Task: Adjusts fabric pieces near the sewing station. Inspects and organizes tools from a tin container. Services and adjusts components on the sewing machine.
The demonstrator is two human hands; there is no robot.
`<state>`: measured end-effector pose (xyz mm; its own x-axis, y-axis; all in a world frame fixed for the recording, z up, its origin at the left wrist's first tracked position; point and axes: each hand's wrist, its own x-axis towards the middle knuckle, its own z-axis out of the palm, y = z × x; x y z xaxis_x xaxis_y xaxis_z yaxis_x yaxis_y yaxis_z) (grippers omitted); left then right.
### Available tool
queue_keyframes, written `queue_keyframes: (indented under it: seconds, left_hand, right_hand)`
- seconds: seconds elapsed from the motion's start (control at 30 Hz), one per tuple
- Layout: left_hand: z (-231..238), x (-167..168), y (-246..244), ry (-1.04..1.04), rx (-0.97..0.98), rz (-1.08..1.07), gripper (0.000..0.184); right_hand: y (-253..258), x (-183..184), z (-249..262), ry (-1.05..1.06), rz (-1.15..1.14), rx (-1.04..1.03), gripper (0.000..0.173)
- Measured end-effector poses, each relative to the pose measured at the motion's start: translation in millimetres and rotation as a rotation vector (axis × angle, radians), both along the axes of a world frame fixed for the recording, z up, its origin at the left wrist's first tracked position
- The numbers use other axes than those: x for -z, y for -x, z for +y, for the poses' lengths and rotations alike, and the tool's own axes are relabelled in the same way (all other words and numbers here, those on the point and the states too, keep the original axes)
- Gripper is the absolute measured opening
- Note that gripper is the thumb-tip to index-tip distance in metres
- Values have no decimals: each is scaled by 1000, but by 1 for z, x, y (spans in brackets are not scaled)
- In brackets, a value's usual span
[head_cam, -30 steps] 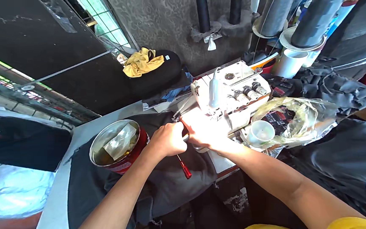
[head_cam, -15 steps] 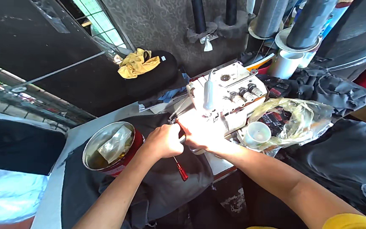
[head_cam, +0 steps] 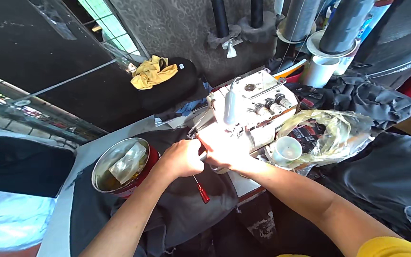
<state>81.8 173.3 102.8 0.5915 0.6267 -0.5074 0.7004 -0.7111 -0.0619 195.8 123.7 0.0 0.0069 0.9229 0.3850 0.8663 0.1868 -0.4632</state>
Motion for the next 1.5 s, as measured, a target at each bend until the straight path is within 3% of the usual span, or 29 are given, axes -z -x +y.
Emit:
queue_keyframes:
  seconds: [0.53,0.67,0.87,1.0,1.07,1.17,1.23,1.37,1.5]
  left_hand:
    - [-1,-8,-6,77,6,12,16]
    - [-8,-17,-13,0,0,64,19]
    - [-33,-10,12,-22,-130,28,33]
    - [-56,7,41,-25,-271,-18,36]
    - [-63,18,60,-21,-319,-77,38]
    - [-74,39,91,-66,-364,-267,57]
    - [-82,47,109,-85,-371,-389,56]
    - [-99,54,131,-111,-285,-543,53]
    - [-112,58,130,-97,-222,-583,53]
  right_hand:
    - [0,-1,-5,47,30,8,34]
    - [-3,-6,-7,21,56,12,35]
    - [3,5,-6,-160,-32,-168,38]
    - [20,17,-11,-323,-67,-349,29]
    - [33,13,-22,-224,-87,-379,37]
    - [35,0,-41,-223,-25,-374,68]
    - [19,-10,-56,-199,39,-298,77]
    - [-20,-15,-78,41,51,-208,55]
    - [-23,7,-89,-348,154,-209,23]
